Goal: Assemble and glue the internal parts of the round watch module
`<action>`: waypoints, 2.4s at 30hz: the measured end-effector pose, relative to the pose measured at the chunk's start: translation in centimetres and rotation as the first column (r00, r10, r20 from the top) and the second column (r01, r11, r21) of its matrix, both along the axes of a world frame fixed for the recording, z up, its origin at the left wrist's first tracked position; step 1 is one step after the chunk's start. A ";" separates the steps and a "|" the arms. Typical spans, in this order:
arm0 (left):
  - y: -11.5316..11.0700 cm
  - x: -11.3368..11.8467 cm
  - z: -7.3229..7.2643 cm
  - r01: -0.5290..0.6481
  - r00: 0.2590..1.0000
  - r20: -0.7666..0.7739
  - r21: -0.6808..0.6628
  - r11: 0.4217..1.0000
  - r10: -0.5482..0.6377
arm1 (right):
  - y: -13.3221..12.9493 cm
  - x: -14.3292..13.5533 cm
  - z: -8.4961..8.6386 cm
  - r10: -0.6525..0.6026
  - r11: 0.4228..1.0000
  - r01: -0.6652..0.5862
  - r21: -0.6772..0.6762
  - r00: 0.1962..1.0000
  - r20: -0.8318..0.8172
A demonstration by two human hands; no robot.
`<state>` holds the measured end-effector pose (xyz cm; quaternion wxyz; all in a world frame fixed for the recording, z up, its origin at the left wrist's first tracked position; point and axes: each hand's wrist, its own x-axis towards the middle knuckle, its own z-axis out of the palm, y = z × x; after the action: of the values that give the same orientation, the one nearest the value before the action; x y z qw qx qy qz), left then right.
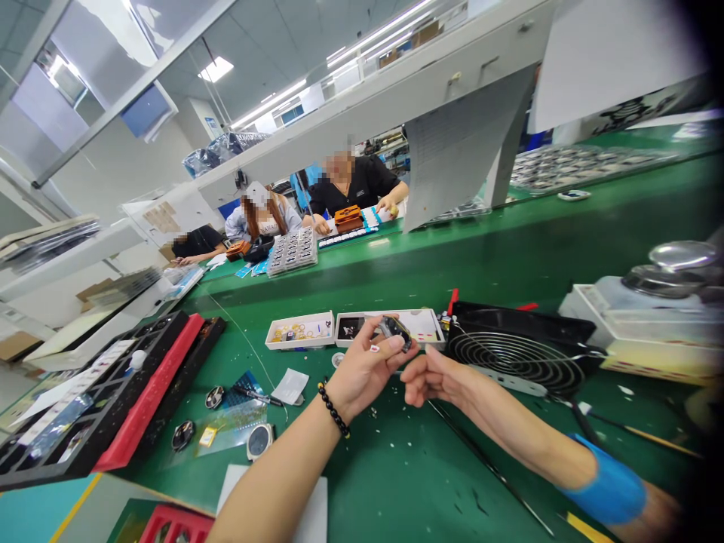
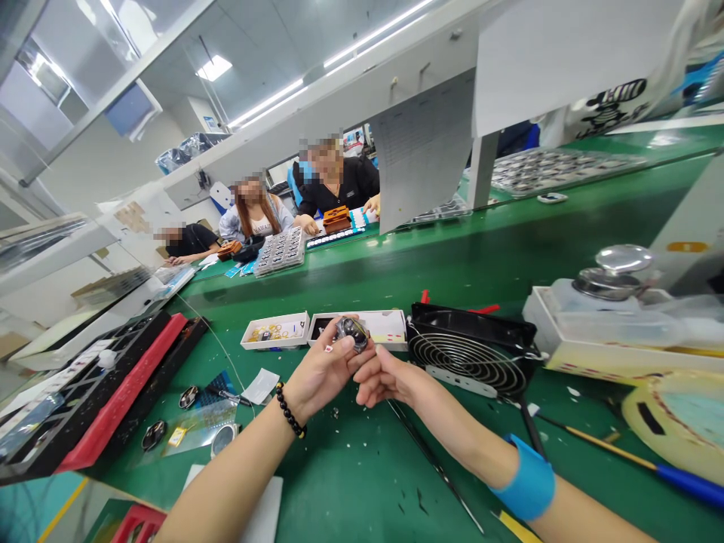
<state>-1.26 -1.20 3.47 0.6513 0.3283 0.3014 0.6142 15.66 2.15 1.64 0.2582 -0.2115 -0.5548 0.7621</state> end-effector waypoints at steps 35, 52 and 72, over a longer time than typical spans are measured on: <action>-0.7 0.3 0.4 0.059 0.879 -0.475 0.167 0.984 0.028 | 0.8 -0.1 -0.6 -0.121 0.992 0.121 -0.021 0.992 -0.022; -1.8 1.4 0.0 -0.103 0.432 -0.709 0.575 0.811 0.557 | -0.1 0.1 -0.2 -0.150 0.962 0.092 -0.255 0.965 -0.217; -2.2 1.8 -0.6 -0.111 0.429 -0.674 0.622 0.775 0.601 | -0.4 -0.2 -0.2 -0.088 0.918 -0.077 -0.390 0.917 -0.389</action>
<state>0.55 -3.35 2.89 0.1606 0.6615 0.4775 0.5556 15.48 1.74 1.46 0.3196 -0.1016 -0.3237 0.8847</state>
